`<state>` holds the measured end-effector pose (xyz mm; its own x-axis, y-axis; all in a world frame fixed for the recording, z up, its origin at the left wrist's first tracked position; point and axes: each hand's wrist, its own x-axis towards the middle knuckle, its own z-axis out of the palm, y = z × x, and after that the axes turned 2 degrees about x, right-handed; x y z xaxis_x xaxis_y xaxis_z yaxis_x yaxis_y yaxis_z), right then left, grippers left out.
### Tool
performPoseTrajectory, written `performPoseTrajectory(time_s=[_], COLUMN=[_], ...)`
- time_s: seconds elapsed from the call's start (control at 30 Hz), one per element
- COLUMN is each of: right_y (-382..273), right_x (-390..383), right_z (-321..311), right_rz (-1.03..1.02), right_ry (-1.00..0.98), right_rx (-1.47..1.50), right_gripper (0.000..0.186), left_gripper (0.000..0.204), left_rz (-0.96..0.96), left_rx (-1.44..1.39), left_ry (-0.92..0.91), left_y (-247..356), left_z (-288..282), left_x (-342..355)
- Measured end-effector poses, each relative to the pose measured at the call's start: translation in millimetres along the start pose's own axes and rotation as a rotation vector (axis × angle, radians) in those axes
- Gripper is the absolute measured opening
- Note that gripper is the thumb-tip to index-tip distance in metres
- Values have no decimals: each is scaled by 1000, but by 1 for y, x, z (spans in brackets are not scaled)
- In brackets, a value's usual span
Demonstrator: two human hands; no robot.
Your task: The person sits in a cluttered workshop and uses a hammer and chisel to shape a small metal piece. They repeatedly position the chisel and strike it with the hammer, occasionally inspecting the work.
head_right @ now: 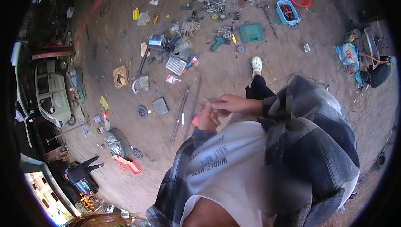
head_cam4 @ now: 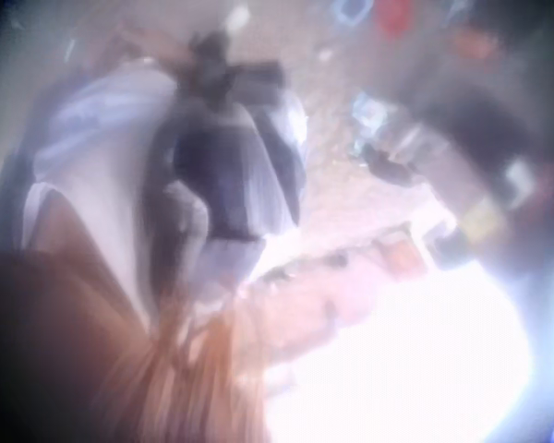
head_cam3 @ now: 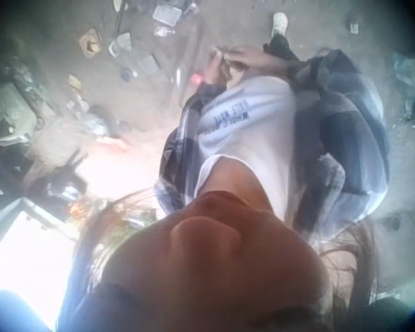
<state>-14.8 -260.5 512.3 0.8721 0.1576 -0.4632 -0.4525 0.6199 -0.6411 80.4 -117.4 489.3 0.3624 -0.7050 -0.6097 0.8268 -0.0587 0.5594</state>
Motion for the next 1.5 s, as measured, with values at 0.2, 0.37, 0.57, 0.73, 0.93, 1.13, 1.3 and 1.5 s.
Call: performPoseTrajectory(time_s=[0.2, 0.37, 0.57, 0.73, 0.93, 1.13, 1.3, 1.5], right_y=[-85, -137, -174, -233, -279, -393, -434, -474], right_x=[-44, -58, -37, -5, 88, 168, 189, 207], right_z=[-97, -155, -199, -236, -292, -314, -330, -372], right_rz=[-109, -158, -197, -273, -421, -434, -447, -530], right_ry=[85, 210, 204, 250, 670, 924, 957, 1230], right_rx=[1, -228, -95, -41, -304, -90, 214, 153], right_gripper=[33, 30, 32, 31, 22, 23, 29, 26], left_gripper=[20, 19, 24, 25, 19, 22, 22, 23], left_rz=[-70, 5, -28, -67, 84, -129, -261, -306], left_rx=[-42, -15, 100, 124, 426, 687, 830, 921], left_ry=[44, -7, 83, -107, -77, -183, -360, -478], left_y=[-3, 5, 57, 95, 196, 296, 342, 371], left_z=[103, 156, 215, 215, 235, 235, 259, 319], left_x=[94, 149, 189, 263, 383, 489, 553, 621])
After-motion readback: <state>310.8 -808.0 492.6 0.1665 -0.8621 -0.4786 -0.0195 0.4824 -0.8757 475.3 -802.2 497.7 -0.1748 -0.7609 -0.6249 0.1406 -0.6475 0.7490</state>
